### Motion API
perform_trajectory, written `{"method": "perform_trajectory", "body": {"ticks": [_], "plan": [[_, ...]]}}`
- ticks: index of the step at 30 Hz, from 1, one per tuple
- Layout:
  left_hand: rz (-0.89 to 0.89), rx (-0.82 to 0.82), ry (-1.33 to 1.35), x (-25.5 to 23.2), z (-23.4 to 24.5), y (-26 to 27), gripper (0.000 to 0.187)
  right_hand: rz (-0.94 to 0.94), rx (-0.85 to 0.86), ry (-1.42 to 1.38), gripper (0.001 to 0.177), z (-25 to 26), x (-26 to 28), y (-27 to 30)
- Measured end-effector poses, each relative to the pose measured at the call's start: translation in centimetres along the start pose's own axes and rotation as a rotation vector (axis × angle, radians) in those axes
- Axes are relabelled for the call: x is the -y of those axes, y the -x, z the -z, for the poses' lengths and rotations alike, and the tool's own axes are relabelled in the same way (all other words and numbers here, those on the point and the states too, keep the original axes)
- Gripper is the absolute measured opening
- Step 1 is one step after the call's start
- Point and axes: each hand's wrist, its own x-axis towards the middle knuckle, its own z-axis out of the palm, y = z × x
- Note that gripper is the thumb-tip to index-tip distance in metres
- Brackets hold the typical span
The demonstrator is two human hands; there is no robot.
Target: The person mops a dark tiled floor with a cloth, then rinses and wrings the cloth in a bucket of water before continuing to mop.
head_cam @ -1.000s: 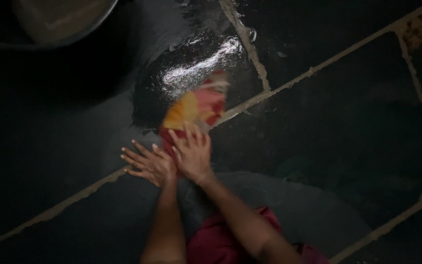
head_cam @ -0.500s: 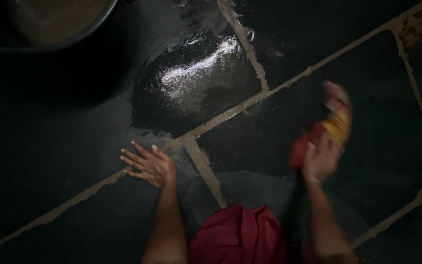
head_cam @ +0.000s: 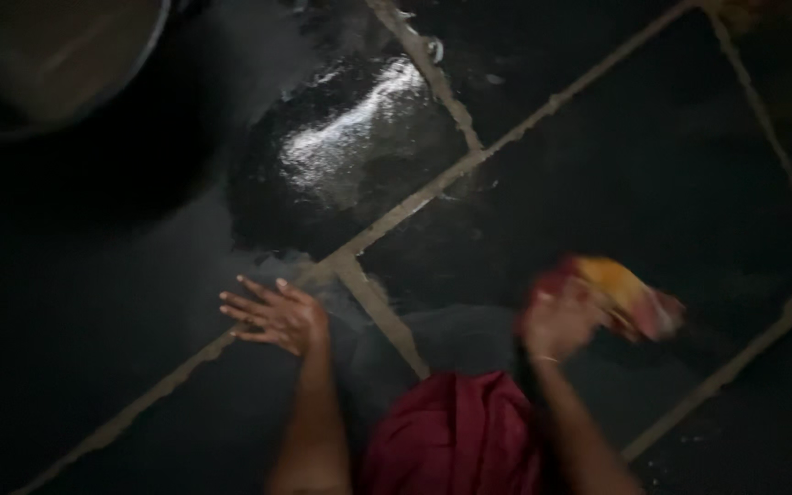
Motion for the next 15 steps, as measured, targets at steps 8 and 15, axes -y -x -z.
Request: {"method": "perform_trajectory", "body": {"ticks": [8,15], "plan": [[0.015,0.04,-0.033,-0.2,0.5,0.0,0.07,0.376,0.288,-0.376,0.065,3.0,25.3,-0.1],[0.047,0.101,-0.087,-0.5,1.0,0.1,0.069,0.555,0.281,-0.489,0.059,2.6,22.0,-4.6]]}}
